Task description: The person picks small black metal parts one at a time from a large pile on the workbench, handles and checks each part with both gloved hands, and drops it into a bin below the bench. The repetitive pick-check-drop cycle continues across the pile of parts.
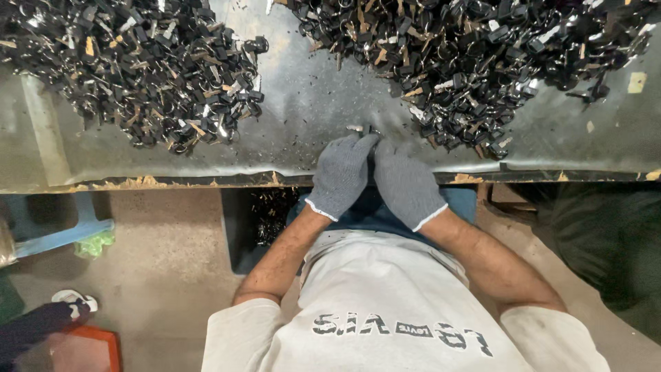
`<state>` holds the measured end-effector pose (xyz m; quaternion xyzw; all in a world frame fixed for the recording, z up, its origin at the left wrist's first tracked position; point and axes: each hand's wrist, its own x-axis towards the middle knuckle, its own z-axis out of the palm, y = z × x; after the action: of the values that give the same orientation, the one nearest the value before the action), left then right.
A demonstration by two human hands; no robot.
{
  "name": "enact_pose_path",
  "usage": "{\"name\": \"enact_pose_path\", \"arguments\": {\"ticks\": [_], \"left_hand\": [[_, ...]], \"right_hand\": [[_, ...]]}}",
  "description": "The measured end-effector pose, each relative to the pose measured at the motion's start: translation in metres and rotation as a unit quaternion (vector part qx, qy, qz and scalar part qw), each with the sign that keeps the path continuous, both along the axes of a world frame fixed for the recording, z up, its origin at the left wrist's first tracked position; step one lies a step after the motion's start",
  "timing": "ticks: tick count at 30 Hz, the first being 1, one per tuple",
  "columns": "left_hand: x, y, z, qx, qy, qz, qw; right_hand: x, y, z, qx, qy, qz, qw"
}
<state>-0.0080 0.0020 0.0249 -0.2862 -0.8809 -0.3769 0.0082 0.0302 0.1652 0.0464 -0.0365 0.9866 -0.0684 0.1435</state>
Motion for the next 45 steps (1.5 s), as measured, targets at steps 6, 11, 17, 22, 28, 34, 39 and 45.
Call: {"name": "enact_pose_path", "arguments": {"ticks": [6,11,17,22,28,34,39,45], "left_hand": [[0.002,-0.003,-0.001,0.023,-0.057,0.037,0.997],[0.002,-0.005,-0.002,0.02,0.0,0.024,1.0],[0.003,-0.006,0.0,-0.047,0.005,0.021,0.999],[0.008,0.0,-0.006,-0.078,0.046,0.044,0.995],[0.01,0.0,-0.02,-0.095,0.06,0.014,0.994],[0.011,-0.002,-0.013,-0.048,0.048,0.037,0.997],[0.011,-0.004,-0.003,-0.04,0.036,0.053,0.997],[0.009,-0.002,-0.006,-0.041,0.02,0.038,0.998]], "right_hand": [[-0.017,0.021,0.015,-0.184,-0.078,-0.044,0.979],[0.001,0.009,0.008,-0.056,0.059,0.017,0.997],[0.001,0.019,-0.002,-0.083,0.081,0.024,0.993],[0.017,0.014,-0.007,-0.045,0.152,0.05,0.986],[0.006,0.008,0.007,-0.066,0.01,0.015,0.998],[-0.023,0.021,0.022,-0.228,-0.112,-0.019,0.967],[0.008,0.016,0.01,-0.151,0.156,0.048,0.975],[0.017,0.012,0.007,-0.033,0.007,0.047,0.998]]}}
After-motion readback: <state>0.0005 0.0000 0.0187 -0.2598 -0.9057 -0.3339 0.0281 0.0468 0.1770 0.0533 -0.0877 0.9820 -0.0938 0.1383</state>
